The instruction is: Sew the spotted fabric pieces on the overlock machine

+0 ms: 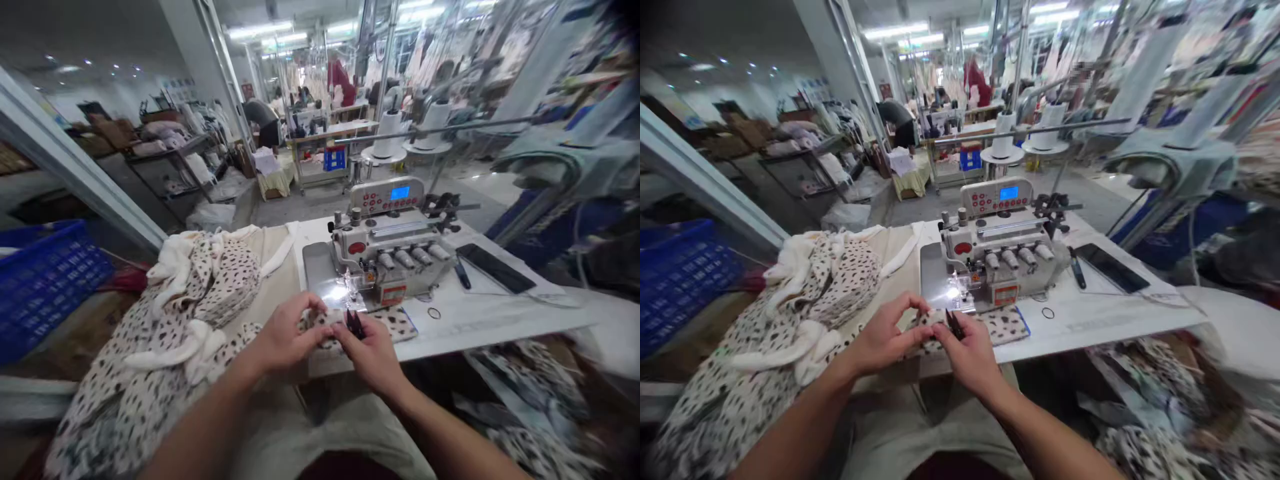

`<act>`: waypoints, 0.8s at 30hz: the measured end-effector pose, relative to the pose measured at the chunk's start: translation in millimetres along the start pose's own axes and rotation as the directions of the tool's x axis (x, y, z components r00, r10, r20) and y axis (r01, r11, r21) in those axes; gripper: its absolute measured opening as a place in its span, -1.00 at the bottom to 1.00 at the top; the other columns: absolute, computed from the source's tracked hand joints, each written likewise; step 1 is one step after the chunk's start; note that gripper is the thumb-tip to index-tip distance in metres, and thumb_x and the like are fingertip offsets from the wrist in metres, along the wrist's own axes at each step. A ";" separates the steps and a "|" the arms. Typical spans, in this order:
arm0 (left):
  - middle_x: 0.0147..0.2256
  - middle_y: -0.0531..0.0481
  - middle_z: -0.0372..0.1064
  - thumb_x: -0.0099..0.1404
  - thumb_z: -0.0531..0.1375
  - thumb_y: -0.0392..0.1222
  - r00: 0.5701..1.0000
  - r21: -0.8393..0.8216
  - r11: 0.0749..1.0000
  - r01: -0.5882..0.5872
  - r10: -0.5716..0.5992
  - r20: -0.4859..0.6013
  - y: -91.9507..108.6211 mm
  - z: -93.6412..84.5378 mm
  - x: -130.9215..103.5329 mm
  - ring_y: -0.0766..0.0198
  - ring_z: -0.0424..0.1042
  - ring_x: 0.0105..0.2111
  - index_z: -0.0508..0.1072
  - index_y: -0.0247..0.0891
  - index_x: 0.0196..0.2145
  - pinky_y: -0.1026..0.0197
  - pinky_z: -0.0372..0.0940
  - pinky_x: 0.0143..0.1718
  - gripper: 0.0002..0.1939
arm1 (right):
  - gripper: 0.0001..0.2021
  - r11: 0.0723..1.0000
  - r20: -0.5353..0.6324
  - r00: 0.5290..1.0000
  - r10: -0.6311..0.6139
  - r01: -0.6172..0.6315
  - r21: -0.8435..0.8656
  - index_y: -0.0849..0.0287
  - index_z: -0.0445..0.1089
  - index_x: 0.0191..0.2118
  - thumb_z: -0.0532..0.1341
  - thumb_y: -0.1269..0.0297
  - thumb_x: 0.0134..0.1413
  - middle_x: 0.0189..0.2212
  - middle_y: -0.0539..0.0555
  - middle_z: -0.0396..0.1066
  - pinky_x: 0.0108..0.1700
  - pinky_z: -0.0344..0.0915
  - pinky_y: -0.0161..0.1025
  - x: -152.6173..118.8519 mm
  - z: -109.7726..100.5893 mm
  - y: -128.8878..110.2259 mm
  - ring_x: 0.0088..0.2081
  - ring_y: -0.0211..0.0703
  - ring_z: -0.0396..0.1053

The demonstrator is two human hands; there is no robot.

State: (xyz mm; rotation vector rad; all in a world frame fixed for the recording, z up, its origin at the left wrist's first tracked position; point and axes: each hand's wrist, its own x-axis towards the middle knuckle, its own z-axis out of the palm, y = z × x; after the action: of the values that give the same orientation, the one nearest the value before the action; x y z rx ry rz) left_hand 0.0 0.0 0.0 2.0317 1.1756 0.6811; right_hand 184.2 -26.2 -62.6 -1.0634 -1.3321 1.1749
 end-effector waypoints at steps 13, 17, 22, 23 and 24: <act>-0.37 -0.02 0.41 0.24 0.31 0.04 0.976 -0.278 0.958 0.067 -0.005 0.220 -15.1 -4.9 31.0 0.32 0.35 -0.40 0.51 -0.32 -0.33 0.28 0.25 -0.38 -0.68 | -0.83 0.996 -0.168 0.985 -0.046 0.058 0.071 0.15 0.41 -0.35 0.35 0.19 0.06 -0.51 -0.05 0.34 -0.42 0.21 -0.32 -6.3 -5.6 8.3 -0.49 -0.26 0.23; -0.33 -0.07 0.47 0.23 0.32 0.02 0.997 -0.317 0.948 0.028 -0.003 0.079 -12.7 2.0 27.5 0.26 0.43 -0.34 0.54 -0.32 -0.37 0.24 0.32 -0.31 -0.70 | -0.79 0.984 -0.100 0.995 0.023 -0.004 0.180 0.17 0.42 -0.35 0.39 0.18 -0.02 -0.47 -0.03 0.36 -0.41 0.21 -0.31 -3.4 -6.2 5.9 -0.48 -0.27 0.23; -0.31 -0.08 0.52 0.27 0.30 -0.03 1.000 -0.227 0.974 0.000 0.000 -0.002 -2.3 6.3 23.4 0.21 0.48 -0.29 0.57 -0.29 -0.38 0.22 0.36 -0.24 -0.75 | -0.71 0.991 -0.072 0.997 -0.011 0.020 0.136 0.15 0.30 -0.49 0.44 0.23 -0.09 -0.48 -0.09 0.24 -0.43 0.15 -0.33 4.0 -2.2 0.0 -0.49 -0.31 0.15; -0.31 -0.08 0.52 0.28 0.29 -0.05 1.000 -0.204 0.979 0.001 -0.002 -0.005 -0.8 6.3 22.9 0.22 0.48 -0.29 0.57 -0.29 -0.39 0.22 0.36 -0.24 -0.76 | -0.70 0.995 -0.082 0.996 -0.032 0.040 0.096 0.16 0.28 -0.52 0.44 0.25 -0.09 -0.47 -0.08 0.23 -0.43 0.14 -0.33 5.2 -1.4 -1.5 -0.49 -0.31 0.14; -0.31 -0.07 0.52 0.28 0.28 -0.06 1.000 -0.181 0.984 0.001 -0.002 -0.006 0.3 6.1 22.4 0.23 0.48 -0.29 0.57 -0.28 -0.39 0.23 0.35 -0.24 -0.78 | -0.70 0.997 -0.090 0.994 -0.060 0.064 0.050 0.16 0.27 -0.54 0.43 0.26 -0.08 -0.46 -0.07 0.24 -0.43 0.13 -0.33 6.0 -0.9 -2.8 -0.48 -0.31 0.14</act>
State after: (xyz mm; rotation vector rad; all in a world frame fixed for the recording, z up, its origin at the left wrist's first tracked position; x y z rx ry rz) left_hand 14.7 17.9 -1.3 1.8782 1.0780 0.7651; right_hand 184.7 -20.6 -59.0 -1.0174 -1.2499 1.0989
